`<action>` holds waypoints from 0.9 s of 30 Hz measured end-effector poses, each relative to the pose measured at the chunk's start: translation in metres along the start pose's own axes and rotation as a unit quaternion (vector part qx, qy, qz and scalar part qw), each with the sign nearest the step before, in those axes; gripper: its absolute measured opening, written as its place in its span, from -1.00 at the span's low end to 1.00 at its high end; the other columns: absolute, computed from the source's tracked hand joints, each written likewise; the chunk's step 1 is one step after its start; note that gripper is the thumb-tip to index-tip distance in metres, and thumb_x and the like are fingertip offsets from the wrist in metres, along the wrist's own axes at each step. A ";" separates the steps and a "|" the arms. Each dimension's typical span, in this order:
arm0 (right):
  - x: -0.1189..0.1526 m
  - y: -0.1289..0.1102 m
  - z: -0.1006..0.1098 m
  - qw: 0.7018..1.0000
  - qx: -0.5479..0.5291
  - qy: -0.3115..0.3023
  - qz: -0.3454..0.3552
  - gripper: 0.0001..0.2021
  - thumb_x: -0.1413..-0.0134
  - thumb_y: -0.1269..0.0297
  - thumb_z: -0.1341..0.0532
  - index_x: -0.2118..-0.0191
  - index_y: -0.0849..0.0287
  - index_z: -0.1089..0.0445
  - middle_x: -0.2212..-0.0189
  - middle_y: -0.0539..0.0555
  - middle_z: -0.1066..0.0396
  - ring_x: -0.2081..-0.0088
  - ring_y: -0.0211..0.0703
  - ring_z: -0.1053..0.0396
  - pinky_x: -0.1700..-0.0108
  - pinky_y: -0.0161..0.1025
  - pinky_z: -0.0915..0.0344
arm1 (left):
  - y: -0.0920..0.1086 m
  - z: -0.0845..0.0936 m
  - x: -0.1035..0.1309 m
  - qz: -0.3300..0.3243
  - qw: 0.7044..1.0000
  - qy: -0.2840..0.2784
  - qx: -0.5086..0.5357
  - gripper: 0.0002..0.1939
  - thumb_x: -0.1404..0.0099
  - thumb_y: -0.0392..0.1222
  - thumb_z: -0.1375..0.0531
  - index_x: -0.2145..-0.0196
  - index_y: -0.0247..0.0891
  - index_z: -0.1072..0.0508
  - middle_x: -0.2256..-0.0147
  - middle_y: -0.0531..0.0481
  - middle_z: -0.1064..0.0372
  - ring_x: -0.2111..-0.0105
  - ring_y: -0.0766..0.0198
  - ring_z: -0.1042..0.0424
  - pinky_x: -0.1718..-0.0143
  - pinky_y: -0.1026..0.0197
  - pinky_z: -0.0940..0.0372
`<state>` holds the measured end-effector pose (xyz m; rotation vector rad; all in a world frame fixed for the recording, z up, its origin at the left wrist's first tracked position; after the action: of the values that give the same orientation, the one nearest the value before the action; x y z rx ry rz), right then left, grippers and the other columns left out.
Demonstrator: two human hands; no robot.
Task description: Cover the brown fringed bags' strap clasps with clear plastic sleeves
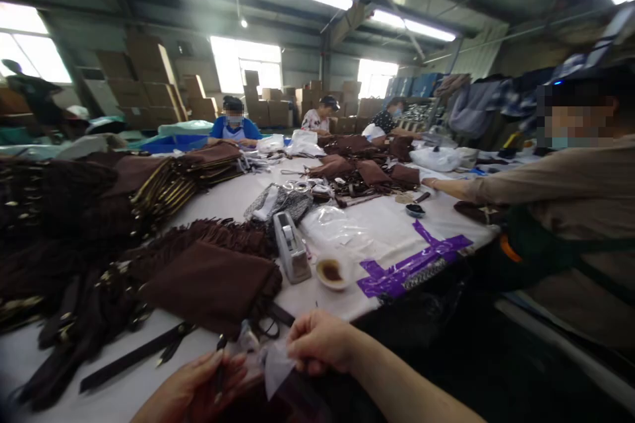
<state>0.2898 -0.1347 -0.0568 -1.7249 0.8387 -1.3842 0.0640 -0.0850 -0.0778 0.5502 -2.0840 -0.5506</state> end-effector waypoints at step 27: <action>-0.032 -0.002 -0.088 0.960 -0.023 0.240 0.143 -0.69 0.10 0.06 -0.30 0.50 0.27 -0.40 0.68 -0.07 -0.24 0.60 -0.35 -0.11 0.55 -0.36 -0.08 | -0.002 0.010 0.016 -0.067 0.994 -0.049 -0.069 -0.67 -0.02 -0.02 -0.38 0.43 -0.35 -0.47 0.46 -0.03 -0.42 0.44 0.27 -0.38 0.40 0.26 -0.24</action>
<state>0.1972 -0.1203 -0.0597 -1.2453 1.3341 -1.6093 0.0480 -0.0942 -0.0741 0.5948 -2.0926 -0.8081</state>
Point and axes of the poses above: each hand's wrist, its own x-axis away from the middle knuckle, its own z-axis out of the back of the hand, y = z × x, the point moved 5 cm from there along -x, towards the middle knuckle
